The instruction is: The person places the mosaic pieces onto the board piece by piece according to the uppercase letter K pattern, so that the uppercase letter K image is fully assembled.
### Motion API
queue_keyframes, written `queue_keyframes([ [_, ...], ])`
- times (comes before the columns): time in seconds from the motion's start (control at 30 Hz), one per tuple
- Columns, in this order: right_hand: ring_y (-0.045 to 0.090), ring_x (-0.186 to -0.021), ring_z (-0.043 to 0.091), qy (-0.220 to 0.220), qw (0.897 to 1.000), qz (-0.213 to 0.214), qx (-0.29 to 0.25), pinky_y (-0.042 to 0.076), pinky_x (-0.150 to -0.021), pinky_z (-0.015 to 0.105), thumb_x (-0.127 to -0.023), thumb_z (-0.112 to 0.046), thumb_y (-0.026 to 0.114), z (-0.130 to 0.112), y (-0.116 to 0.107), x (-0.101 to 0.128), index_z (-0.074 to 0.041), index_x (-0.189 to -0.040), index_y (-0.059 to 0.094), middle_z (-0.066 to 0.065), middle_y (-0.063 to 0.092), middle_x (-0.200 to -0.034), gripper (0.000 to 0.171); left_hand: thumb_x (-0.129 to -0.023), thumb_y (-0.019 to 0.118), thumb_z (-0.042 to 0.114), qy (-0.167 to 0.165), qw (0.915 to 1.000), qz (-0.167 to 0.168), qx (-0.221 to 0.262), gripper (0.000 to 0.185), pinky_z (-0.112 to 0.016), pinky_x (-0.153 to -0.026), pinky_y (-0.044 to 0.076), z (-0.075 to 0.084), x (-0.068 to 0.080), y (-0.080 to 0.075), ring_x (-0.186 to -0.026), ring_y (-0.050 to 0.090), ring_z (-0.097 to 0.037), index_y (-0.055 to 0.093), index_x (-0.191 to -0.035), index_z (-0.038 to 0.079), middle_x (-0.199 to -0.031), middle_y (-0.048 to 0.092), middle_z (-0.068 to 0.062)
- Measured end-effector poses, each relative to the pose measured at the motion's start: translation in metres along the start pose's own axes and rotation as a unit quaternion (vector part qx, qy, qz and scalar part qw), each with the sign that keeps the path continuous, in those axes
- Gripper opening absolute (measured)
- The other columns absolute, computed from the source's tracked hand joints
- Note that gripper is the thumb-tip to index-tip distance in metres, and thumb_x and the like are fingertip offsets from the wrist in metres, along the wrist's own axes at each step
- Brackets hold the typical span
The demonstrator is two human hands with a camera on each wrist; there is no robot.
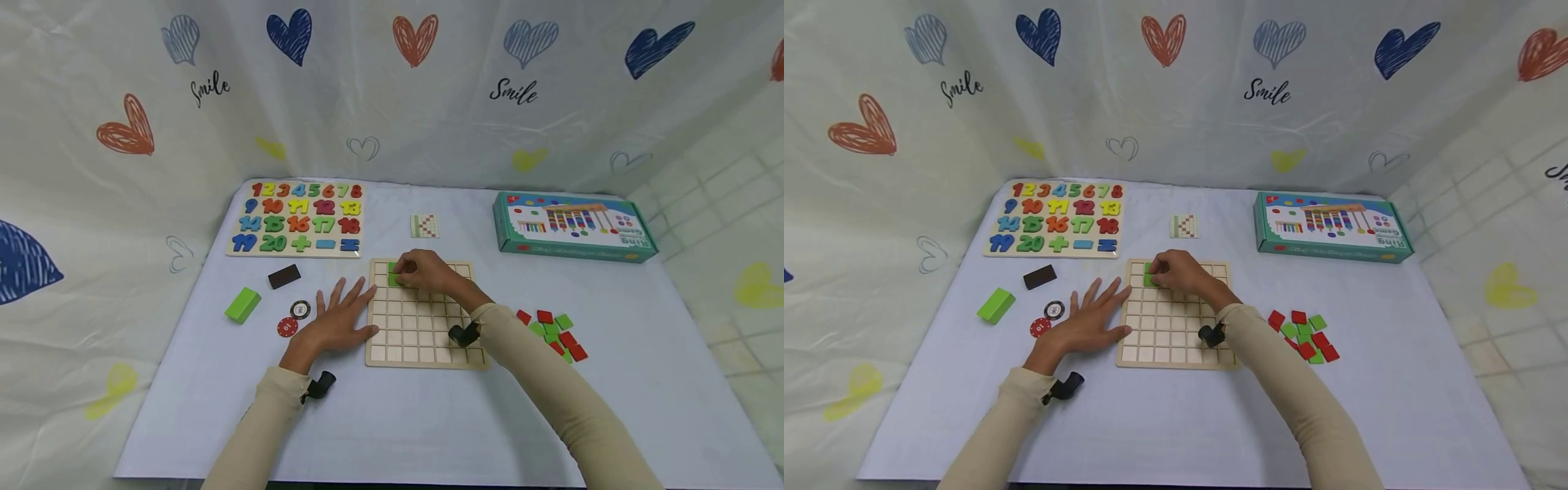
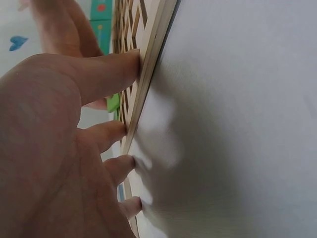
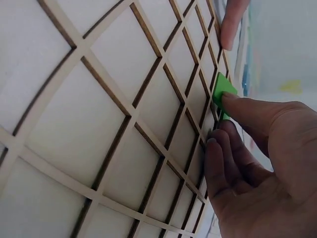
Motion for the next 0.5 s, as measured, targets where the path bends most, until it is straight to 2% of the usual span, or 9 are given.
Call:
queue_keyframes([
  [0.5,0.066,-0.092,0.020,-0.033,0.999,0.005,0.017,0.056,-0.083,0.040,-0.101,-0.011,0.074,0.0023,0.0021,0.0004,-0.005,-0.107,0.079,0.008,0.074,-0.102,0.010,-0.103,0.067,0.045,0.000,1.0000,-0.005,0.002,0.086,-0.076,-0.120,-0.012,0.0004,-0.0011,-0.0004,-0.164,-0.014,-0.038,0.019,-0.172,0.026,-0.180,0.004,-0.002],
])
Point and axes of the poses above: each hand's wrist, its own x-axis away from the middle knuckle, its own y-axis out of the palm, z = x × y, the point moved 3 cm from there along -x, towards the middle knuckle
